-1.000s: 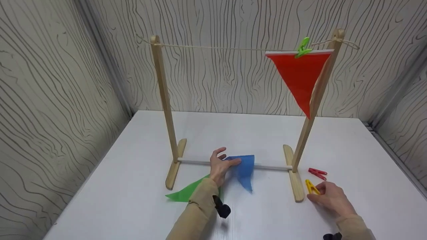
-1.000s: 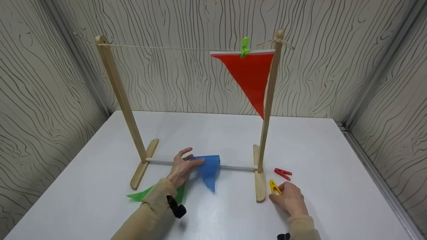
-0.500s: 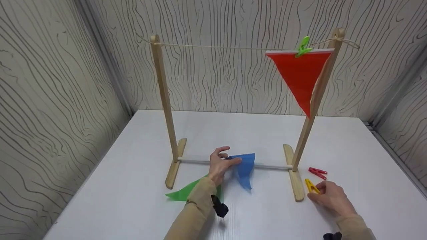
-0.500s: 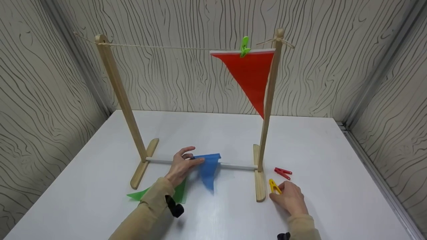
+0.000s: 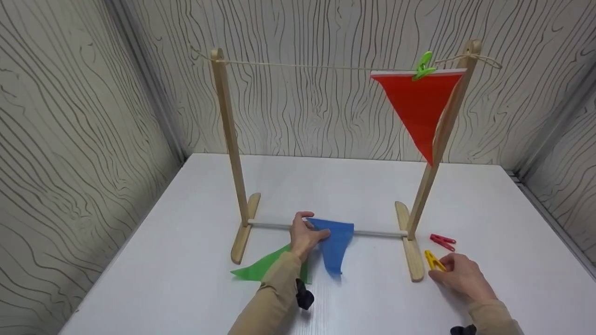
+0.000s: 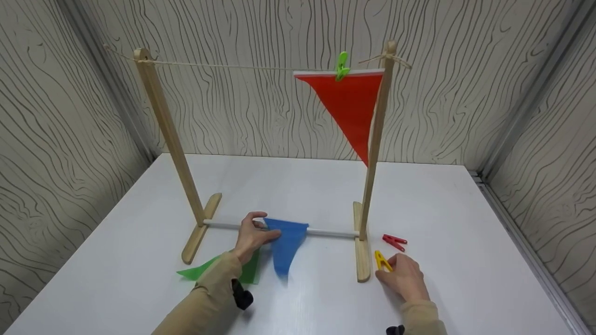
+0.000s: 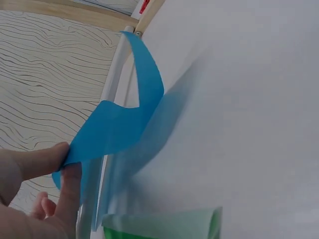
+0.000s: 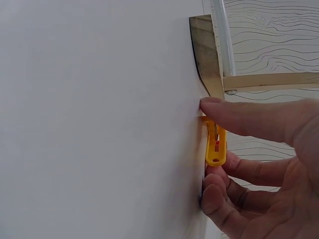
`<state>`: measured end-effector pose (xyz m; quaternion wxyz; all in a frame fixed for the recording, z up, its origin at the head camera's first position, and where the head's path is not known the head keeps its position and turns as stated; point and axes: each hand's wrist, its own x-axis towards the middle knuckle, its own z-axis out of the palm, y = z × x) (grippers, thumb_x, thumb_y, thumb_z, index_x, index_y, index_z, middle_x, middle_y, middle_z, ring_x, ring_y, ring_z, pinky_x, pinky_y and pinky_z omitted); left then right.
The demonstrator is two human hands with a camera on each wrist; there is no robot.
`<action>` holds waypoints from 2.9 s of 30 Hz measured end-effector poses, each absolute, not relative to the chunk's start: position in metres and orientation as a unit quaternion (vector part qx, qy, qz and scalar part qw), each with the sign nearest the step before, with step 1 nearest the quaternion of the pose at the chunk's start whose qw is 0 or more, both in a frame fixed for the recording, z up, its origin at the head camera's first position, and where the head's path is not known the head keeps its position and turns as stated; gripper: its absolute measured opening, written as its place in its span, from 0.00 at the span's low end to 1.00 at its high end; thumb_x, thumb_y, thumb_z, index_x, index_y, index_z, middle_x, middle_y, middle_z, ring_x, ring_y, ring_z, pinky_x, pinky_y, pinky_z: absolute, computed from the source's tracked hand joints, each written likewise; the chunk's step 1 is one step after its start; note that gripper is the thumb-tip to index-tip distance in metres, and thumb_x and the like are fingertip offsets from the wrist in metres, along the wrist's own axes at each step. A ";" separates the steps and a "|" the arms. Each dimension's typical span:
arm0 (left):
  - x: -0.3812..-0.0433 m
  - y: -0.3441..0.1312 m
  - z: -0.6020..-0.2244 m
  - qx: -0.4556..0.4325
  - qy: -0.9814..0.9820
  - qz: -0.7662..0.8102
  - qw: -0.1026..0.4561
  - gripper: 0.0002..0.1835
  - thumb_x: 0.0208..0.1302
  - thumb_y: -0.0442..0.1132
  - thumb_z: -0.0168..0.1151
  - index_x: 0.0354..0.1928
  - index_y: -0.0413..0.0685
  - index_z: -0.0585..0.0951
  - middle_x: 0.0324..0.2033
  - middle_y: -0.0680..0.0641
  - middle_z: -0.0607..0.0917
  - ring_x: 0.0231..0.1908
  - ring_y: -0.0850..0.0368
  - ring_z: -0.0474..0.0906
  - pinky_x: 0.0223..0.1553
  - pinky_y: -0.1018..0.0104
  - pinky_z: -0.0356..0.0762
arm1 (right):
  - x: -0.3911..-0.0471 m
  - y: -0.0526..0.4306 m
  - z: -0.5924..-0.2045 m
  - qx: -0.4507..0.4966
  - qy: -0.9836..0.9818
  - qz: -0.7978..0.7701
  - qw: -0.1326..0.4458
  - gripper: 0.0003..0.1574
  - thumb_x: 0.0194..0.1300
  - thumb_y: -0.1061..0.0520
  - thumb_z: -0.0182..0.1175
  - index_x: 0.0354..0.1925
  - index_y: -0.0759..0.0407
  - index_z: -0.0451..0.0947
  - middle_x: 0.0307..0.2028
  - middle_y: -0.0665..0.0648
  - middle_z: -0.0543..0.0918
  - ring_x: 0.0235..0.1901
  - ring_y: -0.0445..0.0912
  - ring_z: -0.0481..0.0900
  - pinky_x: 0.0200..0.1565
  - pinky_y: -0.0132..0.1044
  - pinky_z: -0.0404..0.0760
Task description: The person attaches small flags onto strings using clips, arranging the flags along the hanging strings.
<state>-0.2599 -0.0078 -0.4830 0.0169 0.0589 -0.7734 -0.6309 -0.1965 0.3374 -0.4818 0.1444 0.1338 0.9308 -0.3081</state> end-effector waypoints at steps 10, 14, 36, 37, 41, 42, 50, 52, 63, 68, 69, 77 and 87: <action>-0.260 -0.027 -0.476 0.110 -0.776 -0.620 -0.034 0.43 0.47 0.35 0.77 0.64 0.38 0.62 0.47 0.36 0.82 0.45 0.46 0.81 0.54 0.50 0.77 | -0.197 0.336 -0.480 0.136 0.927 -0.314 0.153 0.39 0.59 0.46 0.69 0.53 0.75 0.69 0.40 0.67 0.77 0.39 0.53 0.72 0.42 0.43 0.75; -0.260 -0.033 -0.475 0.109 -0.775 -0.621 -0.050 0.46 0.48 0.36 0.77 0.66 0.37 0.60 0.46 0.37 0.83 0.42 0.49 0.83 0.57 0.49 0.75 | -0.196 0.336 -0.480 0.134 0.928 -0.314 0.152 0.38 0.59 0.47 0.69 0.53 0.75 0.69 0.40 0.66 0.77 0.39 0.53 0.72 0.42 0.44 0.75; -0.267 -0.037 -0.477 0.049 -0.706 -0.694 -0.135 0.26 0.56 0.26 0.67 0.59 0.34 0.76 0.50 0.36 0.82 0.30 0.60 0.84 0.38 0.66 0.86 | -0.195 0.335 -0.480 0.130 0.928 -0.312 0.159 0.39 0.60 0.45 0.67 0.53 0.75 0.69 0.40 0.67 0.77 0.39 0.53 0.72 0.43 0.45 0.77; -0.267 -0.037 -0.477 0.047 -0.705 -0.694 -0.134 0.26 0.56 0.26 0.67 0.59 0.34 0.76 0.51 0.36 0.82 0.31 0.60 0.84 0.38 0.66 0.86 | -0.196 0.335 -0.479 0.129 0.928 -0.312 0.159 0.38 0.60 0.46 0.67 0.53 0.75 0.69 0.40 0.67 0.77 0.39 0.53 0.72 0.43 0.46 0.77; -0.268 -0.038 -0.478 0.047 -0.704 -0.700 -0.106 0.24 0.56 0.28 0.69 0.56 0.34 0.78 0.50 0.36 0.81 0.31 0.59 0.85 0.37 0.67 0.86 | -0.197 0.335 -0.479 0.128 0.927 -0.314 0.162 0.36 0.62 0.48 0.65 0.53 0.76 0.69 0.43 0.69 0.78 0.39 0.54 0.73 0.45 0.47 0.78; -0.268 -0.038 -0.478 0.046 -0.704 -0.702 -0.094 0.23 0.56 0.29 0.69 0.55 0.34 0.79 0.48 0.37 0.82 0.31 0.59 0.85 0.37 0.67 0.85 | -0.198 0.335 -0.478 0.128 0.926 -0.315 0.163 0.35 0.63 0.48 0.65 0.53 0.76 0.68 0.44 0.70 0.78 0.40 0.54 0.73 0.45 0.47 0.78; -0.268 -0.032 -0.478 0.040 -0.686 -0.726 0.034 0.09 0.57 0.32 0.70 0.38 0.33 0.86 0.29 0.42 0.87 0.22 0.63 0.80 0.28 0.71 0.81 | -0.197 0.335 -0.481 0.128 0.930 -0.314 0.139 0.33 0.64 0.53 0.63 0.55 0.78 0.66 0.45 0.73 0.76 0.40 0.54 0.73 0.41 0.43 0.79; -0.269 -0.030 -0.477 0.045 -0.680 -0.730 0.053 0.08 0.56 0.33 0.71 0.36 0.34 0.87 0.27 0.43 0.88 0.22 0.63 0.79 0.26 0.71 0.80 | -0.197 0.335 -0.481 0.119 0.934 -0.311 0.127 0.32 0.65 0.55 0.61 0.55 0.79 0.66 0.44 0.72 0.75 0.39 0.54 0.73 0.39 0.41 0.79; -0.270 -0.026 -0.466 0.075 -0.656 -0.749 0.062 0.22 0.56 0.36 0.72 0.51 0.37 0.78 0.27 0.47 0.84 0.23 0.63 0.79 0.28 0.70 0.80 | -0.198 0.330 -0.479 0.104 0.940 -0.316 0.077 0.27 0.69 0.60 0.56 0.57 0.79 0.64 0.45 0.72 0.73 0.43 0.57 0.71 0.47 0.49 0.78; -0.273 -0.026 -0.468 0.086 -0.681 -0.724 0.071 0.34 0.58 0.41 0.72 0.64 0.42 0.69 0.30 0.49 0.85 0.30 0.62 0.76 0.36 0.70 0.74 | -0.198 0.329 -0.477 0.110 0.935 -0.331 0.064 0.28 0.71 0.58 0.56 0.59 0.77 0.62 0.48 0.74 0.72 0.45 0.59 0.71 0.50 0.49 0.79; -0.273 -0.027 -0.467 0.087 -0.683 -0.722 0.070 0.36 0.58 0.41 0.71 0.66 0.42 0.67 0.29 0.50 0.84 0.31 0.62 0.75 0.38 0.70 0.74 | -0.198 0.329 -0.477 0.110 0.934 -0.334 0.061 0.29 0.71 0.57 0.56 0.60 0.76 0.62 0.48 0.73 0.72 0.45 0.59 0.71 0.49 0.47 0.80; -0.273 -0.028 -0.460 0.076 -0.671 -0.736 0.059 0.37 0.62 0.39 0.67 0.70 0.37 0.64 0.25 0.54 0.77 0.36 0.61 0.76 0.50 0.62 0.76 | -0.196 0.327 -0.475 0.077 0.932 -0.353 0.034 0.29 0.72 0.55 0.54 0.60 0.76 0.63 0.52 0.76 0.72 0.49 0.65 0.73 0.45 0.45 0.81; -0.271 -0.027 -0.450 0.058 -0.654 -0.752 0.061 0.19 0.66 0.43 0.64 0.57 0.46 0.79 0.47 0.44 0.82 0.55 0.47 0.79 0.64 0.45 0.70 | -0.193 0.322 -0.472 0.058 0.910 -0.410 0.007 0.30 0.74 0.57 0.52 0.63 0.76 0.60 0.55 0.77 0.73 0.46 0.53 0.81 0.40 0.27 0.81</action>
